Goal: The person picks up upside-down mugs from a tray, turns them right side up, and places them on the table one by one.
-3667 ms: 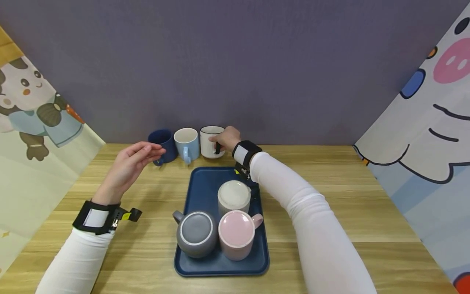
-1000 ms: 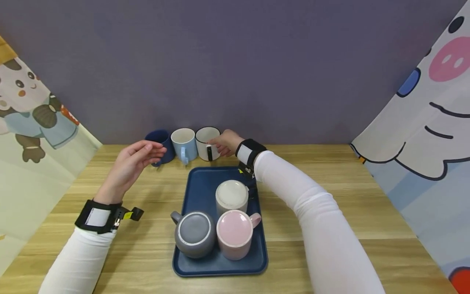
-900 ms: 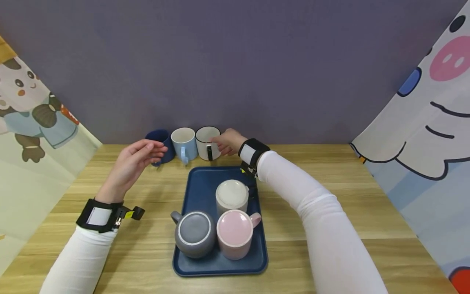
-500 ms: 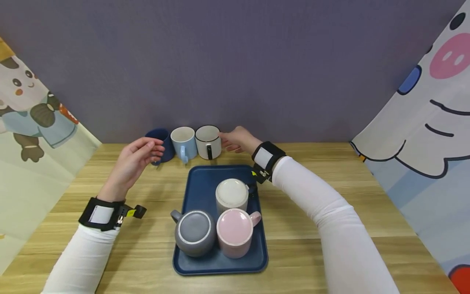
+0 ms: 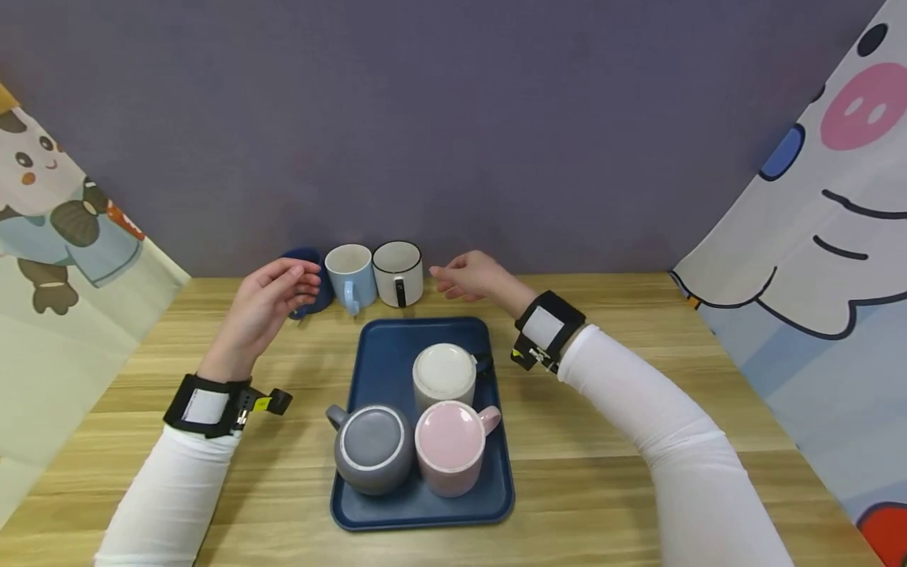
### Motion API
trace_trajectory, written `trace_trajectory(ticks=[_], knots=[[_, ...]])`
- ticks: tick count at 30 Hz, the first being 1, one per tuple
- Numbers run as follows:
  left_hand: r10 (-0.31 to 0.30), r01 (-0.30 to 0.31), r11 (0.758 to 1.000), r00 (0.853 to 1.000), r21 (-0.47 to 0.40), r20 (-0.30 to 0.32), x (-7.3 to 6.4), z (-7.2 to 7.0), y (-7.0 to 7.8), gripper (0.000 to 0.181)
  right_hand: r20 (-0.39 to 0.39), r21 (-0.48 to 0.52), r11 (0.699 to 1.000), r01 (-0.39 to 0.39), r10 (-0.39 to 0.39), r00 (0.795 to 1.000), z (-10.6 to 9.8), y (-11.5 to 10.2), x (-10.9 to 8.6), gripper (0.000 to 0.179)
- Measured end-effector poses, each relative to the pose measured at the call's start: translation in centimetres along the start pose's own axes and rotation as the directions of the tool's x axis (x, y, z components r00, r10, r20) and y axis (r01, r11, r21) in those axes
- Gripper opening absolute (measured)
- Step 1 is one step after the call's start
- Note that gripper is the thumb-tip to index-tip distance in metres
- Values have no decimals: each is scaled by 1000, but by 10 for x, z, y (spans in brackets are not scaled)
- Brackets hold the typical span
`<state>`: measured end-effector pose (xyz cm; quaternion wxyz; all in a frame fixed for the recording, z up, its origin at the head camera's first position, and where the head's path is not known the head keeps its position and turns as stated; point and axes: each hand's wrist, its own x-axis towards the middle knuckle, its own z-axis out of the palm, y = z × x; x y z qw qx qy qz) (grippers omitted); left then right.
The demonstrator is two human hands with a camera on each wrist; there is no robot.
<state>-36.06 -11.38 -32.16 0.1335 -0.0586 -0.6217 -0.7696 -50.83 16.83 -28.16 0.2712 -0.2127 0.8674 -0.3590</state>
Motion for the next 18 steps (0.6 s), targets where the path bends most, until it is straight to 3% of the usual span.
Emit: trace_trajectory(ticks=[9,18], knots=[[-4,4,999,1000,-46,-1,4,7,0,14,18,4,997,77,-77,997,2,25,-19,45],[-8,7,999,1000,-35,-23,6,7,0,13,121,26,988,151,-153,981,5,60,-34,43]])
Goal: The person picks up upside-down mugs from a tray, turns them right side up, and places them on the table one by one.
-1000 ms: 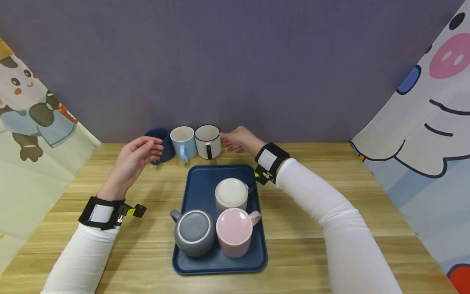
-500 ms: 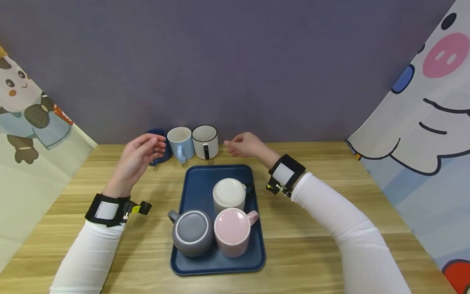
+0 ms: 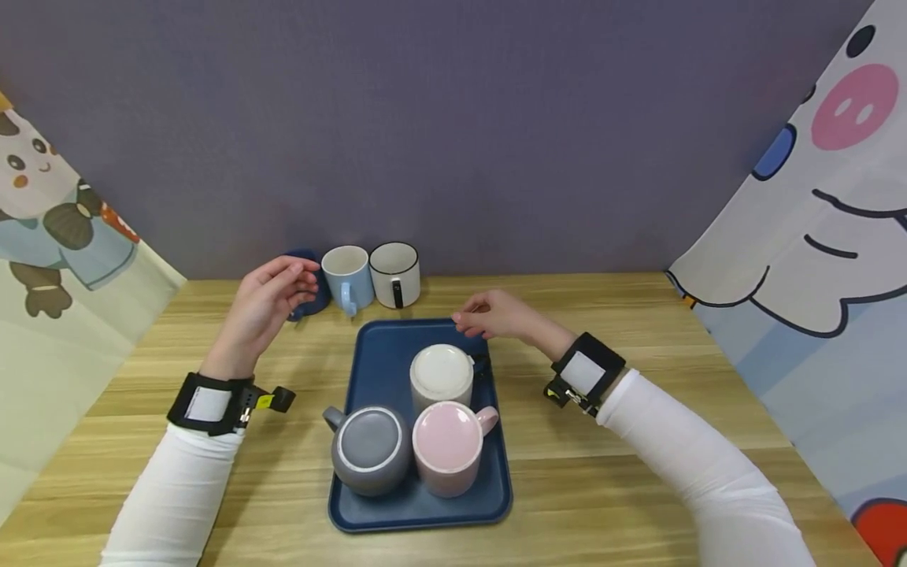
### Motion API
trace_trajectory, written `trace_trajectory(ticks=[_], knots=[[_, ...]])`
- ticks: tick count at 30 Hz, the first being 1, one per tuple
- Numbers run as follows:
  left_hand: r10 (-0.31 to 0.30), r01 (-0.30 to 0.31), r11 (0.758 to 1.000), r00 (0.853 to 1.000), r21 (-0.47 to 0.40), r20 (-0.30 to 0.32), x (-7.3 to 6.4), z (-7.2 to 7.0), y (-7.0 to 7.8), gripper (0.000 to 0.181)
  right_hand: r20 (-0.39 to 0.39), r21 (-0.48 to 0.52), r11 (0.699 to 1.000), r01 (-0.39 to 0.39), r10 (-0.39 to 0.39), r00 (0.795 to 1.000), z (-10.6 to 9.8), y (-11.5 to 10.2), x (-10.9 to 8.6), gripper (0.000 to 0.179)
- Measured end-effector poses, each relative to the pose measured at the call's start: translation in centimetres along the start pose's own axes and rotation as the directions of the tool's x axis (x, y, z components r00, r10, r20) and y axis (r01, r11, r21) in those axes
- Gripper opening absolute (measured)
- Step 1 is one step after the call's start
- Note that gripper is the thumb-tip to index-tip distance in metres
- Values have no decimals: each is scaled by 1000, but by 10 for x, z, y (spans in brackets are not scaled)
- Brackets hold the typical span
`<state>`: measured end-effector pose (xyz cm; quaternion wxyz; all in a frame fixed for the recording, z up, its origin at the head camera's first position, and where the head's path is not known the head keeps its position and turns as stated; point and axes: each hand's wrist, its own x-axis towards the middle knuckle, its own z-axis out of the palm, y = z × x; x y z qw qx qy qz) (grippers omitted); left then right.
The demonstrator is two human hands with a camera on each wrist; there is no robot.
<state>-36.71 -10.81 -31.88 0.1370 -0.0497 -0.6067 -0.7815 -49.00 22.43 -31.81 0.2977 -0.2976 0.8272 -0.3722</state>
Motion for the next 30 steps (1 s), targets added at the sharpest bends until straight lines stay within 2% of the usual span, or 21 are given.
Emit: trace_trajectory(ticks=[6,12,18,26,30], knots=[[-10,10,1000,1000,7,-9,2,0,-4,13,43,27,999,29,-30,999,1,22,-11,38],[-36,36,999,999,40,-13,3,4,-9,13,57,-27,995,96,-94,994,3,41,-19,32],[-67,66,997,998,49,11,2,8,-14,13,96,-85,973,213,-205,974,6,52,-23,26],[-51,50,998,999,33,17,1,10,-14,13,113,-128,956,265,-252,961,6,59,-20,23],[-58,58,998,998,25,17,2,10,-12,14,156,-86,950,300,-284,946,7,64,-18,21]])
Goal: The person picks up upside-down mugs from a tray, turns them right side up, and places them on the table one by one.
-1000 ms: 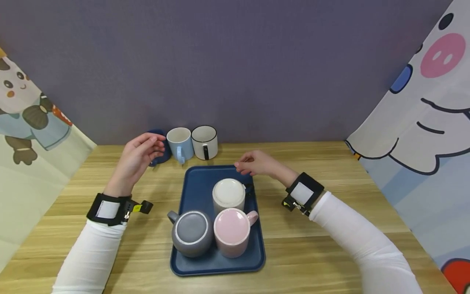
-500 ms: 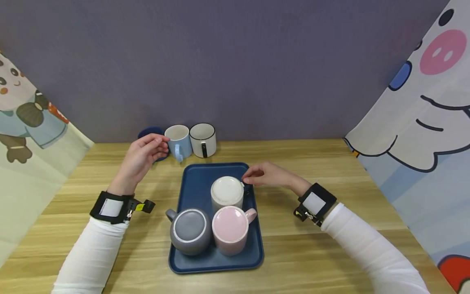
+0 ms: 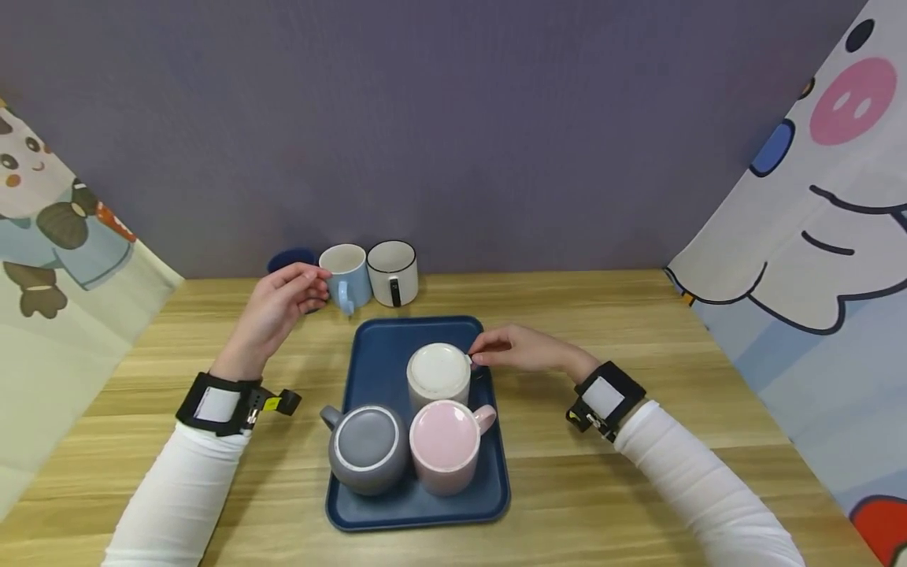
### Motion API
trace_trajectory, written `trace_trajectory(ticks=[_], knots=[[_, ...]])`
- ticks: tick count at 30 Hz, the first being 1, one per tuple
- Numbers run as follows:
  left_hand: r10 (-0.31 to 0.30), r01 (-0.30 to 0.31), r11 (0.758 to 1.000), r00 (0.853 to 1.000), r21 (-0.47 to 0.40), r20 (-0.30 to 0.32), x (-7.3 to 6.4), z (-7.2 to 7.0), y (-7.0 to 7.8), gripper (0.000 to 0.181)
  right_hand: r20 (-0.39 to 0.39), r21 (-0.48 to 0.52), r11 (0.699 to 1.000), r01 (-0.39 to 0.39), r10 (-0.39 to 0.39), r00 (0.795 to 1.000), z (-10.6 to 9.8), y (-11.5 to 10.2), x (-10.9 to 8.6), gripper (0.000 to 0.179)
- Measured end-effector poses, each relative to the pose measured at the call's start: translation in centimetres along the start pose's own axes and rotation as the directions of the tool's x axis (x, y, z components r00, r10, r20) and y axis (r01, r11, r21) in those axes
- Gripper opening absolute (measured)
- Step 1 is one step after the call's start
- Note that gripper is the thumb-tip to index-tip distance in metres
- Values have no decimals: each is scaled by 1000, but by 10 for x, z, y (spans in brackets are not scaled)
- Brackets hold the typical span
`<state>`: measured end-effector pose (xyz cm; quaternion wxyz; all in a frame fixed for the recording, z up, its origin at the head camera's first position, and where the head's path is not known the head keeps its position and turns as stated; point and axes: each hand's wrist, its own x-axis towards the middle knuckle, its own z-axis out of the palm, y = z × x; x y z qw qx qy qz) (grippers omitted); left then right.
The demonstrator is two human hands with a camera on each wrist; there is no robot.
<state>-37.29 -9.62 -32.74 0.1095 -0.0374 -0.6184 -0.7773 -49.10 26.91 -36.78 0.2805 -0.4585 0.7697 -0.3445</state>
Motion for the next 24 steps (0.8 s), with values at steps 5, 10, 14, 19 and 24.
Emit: trace_trajectory(ticks=[5,10,14,19,24], knots=[[-4,4,1000,1000,-12,-2,-2,-1,0,14,33,77,996,40,-43,999,2,7,0,19],[-3,3,1000,1000,-10,-5,-2,-2,1,14,57,121,990,69,-76,995,2,9,0,21],[-8,8,1000,1000,-7,-4,-2,-2,0,15,71,133,989,62,-72,995,1,12,2,21],[-3,3,1000,1000,-3,-6,-2,-3,-1,15,82,168,985,50,-65,995,0,15,2,21],[-6,6,1000,1000,-4,-14,-3,-2,1,14,87,204,978,36,-54,995,0,17,1,23]])
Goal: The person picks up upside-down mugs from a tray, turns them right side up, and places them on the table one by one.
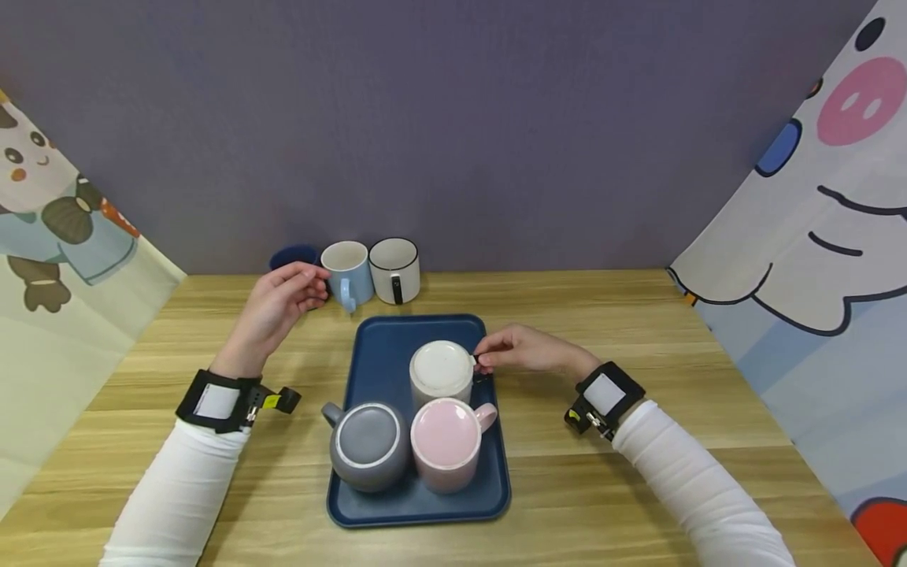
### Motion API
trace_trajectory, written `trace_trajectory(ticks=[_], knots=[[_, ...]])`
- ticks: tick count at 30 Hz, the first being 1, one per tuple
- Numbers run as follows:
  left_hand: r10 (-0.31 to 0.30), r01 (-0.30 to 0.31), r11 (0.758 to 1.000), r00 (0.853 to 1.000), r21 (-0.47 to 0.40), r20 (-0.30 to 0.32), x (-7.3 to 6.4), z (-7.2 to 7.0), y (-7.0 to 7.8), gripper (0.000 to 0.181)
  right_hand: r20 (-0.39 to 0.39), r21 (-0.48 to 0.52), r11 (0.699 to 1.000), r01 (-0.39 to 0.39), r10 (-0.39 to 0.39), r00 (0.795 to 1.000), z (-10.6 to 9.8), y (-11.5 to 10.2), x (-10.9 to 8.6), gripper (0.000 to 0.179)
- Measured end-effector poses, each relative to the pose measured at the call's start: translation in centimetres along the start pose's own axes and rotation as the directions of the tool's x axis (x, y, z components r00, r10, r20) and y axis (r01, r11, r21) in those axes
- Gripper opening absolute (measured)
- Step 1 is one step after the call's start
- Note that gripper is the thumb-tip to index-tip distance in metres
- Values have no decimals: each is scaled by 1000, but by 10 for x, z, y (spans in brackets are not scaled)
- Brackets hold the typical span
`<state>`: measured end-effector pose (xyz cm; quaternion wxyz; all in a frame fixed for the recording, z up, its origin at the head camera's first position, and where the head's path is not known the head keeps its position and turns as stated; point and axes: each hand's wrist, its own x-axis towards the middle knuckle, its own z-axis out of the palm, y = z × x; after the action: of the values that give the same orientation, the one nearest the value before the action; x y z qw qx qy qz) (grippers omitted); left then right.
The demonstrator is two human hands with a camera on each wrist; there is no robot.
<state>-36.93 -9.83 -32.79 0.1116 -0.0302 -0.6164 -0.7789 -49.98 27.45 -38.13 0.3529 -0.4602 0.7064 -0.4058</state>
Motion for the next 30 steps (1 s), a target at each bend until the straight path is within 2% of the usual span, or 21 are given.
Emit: trace_trajectory(ticks=[5,13,19,26,30], knots=[[-7,7,1000,1000,-11,-4,0,1,2,14,14,16,1000,-1,0,1000,-1,-2,0,23],[-22,22,999,1000,-27,-9,-2,1,1,14,72,32,998,52,-54,996,-4,-4,2,21],[-25,24,999,1000,-49,-9,-1,1,0,15,38,50,996,80,-82,996,0,-1,0,23],[-27,27,998,1000,-56,-8,0,3,-1,15,5,118,990,80,-81,997,6,6,-2,25],[-25,25,998,1000,-55,-4,0,3,-1,15,1,109,990,89,-90,996,5,5,-3,24]])
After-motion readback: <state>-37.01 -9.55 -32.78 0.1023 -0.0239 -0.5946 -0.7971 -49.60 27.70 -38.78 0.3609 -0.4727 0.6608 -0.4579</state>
